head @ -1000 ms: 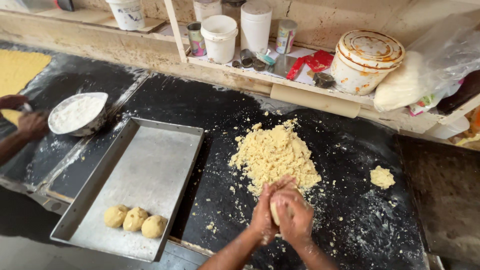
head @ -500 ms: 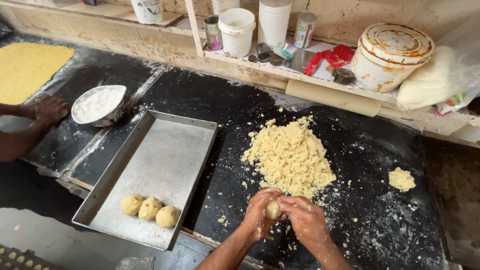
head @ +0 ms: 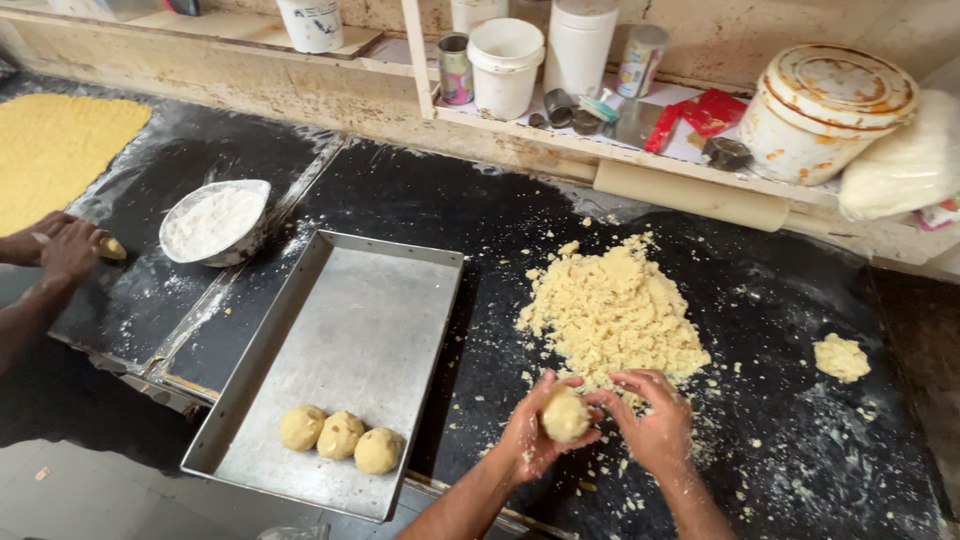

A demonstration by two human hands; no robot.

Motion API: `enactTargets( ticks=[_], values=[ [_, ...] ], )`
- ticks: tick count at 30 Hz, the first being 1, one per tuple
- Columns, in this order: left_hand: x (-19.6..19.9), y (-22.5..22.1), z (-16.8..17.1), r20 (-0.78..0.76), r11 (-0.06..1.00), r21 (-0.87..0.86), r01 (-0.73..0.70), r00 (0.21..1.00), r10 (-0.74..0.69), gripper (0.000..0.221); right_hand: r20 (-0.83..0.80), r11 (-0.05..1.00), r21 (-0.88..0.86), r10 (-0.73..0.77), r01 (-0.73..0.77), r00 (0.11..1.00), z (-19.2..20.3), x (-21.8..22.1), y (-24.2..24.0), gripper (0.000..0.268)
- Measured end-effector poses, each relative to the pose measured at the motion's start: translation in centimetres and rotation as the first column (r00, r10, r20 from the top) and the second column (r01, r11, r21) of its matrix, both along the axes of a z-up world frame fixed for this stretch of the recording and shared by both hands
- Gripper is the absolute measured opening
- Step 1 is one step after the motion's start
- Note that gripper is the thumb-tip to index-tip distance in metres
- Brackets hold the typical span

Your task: The person takes portions of crumbly dough by hand, rolls them into balls, and places them onto a metal baking tray on the counter.

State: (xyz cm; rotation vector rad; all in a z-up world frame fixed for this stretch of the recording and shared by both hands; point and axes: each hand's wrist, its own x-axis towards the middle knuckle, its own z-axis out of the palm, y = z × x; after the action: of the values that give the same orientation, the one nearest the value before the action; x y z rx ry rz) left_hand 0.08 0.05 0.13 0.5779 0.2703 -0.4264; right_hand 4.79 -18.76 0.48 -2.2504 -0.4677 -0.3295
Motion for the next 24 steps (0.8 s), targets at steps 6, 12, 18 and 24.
enactTargets(
  ticks=[6,12,18,24],
  values=[
    [1.0,-0.1,-1.4,-0.223,0.999,-0.024,0.038,0.974,-0.042,0.085,0.505,0.977,0.130,0.081,-0.168,0.860,-1.7,-4.2,8.7,0.018],
    [0.4,4.1,-1.5,-0.208,0.997,0.071,-0.027,0.977,0.042,0.072,0.460,0.940,0.013,0.296,-0.340,0.837,-0.7,-2.8,12.0,0.026],
    [0.9,17.3,-1.1,0.186,0.855,0.498,-0.142,0.981,0.054,0.062,0.224,0.942,0.113,0.286,-0.316,0.932,0.0,-2.4,10.7,0.045],
    [-5.9,36.6,-4.4,0.398,-0.530,0.827,-0.189,0.862,0.314,0.042,0.065,0.994,-0.034,-0.103,0.106,0.993,-6.1,-1.8,2.9,0.034]
  ],
)
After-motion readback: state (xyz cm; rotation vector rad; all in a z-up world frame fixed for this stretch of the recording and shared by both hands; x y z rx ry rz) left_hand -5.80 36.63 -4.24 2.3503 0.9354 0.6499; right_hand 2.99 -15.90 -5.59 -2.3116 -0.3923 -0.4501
